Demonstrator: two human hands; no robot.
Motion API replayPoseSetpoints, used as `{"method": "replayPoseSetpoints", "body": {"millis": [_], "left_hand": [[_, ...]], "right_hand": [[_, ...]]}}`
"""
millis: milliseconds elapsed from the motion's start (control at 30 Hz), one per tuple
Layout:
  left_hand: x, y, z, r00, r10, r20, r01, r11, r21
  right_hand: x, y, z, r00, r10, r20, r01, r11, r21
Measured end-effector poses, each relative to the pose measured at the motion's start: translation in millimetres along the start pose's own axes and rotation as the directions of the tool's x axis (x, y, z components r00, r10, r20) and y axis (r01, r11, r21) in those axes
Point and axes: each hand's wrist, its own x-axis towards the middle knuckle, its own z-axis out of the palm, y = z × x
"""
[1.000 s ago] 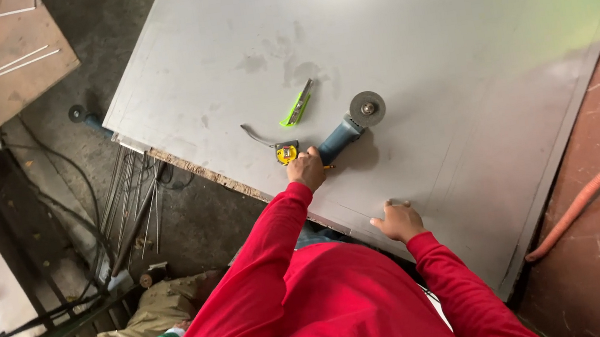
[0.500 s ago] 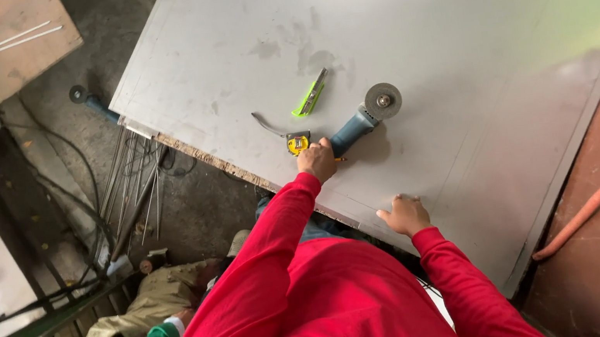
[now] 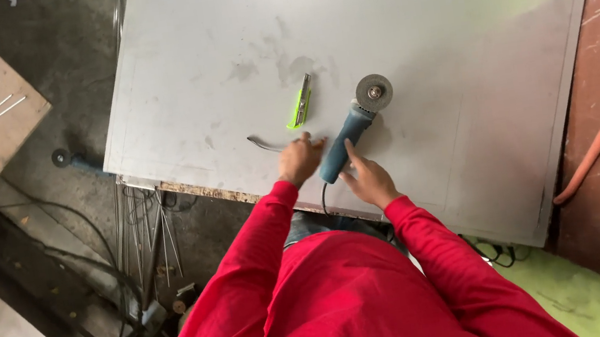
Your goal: The person uses a metal ruler and pencil to draw straight lines on a large metal sheet. They reposition the ruler multiple times to create parallel lines and then place an angle grinder on the sheet without using it.
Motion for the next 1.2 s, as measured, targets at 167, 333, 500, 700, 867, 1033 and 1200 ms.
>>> {"method": "replayPoseSetpoints", "body": {"millis": [167, 333, 500, 700, 867, 1033, 1200], "left_hand": [[16, -83, -30, 0.960, -0.158, -0.231, 0.141, 0.986, -0.090], [12, -182, -17, 0.998, -0.008, -0.057, 0.020, 0.977, 0.211], [6, -184, -27, 0.981, -0.088, 0.172, 0.057, 0.983, 0.176], [22, -193, -9, 0.994, -0.092, 0.052, 0.078, 0.973, 0.217], [23, -198, -2, 0.998, -0.064, -0.005, 0.064, 0.974, 0.219], [20, -188, -16, 0.993, -0.100, 0.061, 0.088, 0.980, 0.179], [23, -187, -13, 0.985, -0.150, 0.080, 0.139, 0.982, 0.129]], "right_hand": [[28, -26, 23, 0.944, 0.237, 0.230, -0.170, 0.946, -0.277], [49, -14, 42, 0.910, 0.364, 0.198, -0.321, 0.921, -0.219], [39, -29, 39, 0.905, 0.389, 0.173, -0.367, 0.919, -0.143], [35, -39, 36, 0.909, 0.390, 0.147, -0.384, 0.921, -0.069], [33, -41, 35, 0.912, 0.378, 0.158, -0.373, 0.926, -0.059], [30, -46, 30, 0.911, 0.380, 0.162, -0.373, 0.925, -0.072], [29, -39, 34, 0.912, 0.380, 0.158, -0.377, 0.925, -0.047]]}}
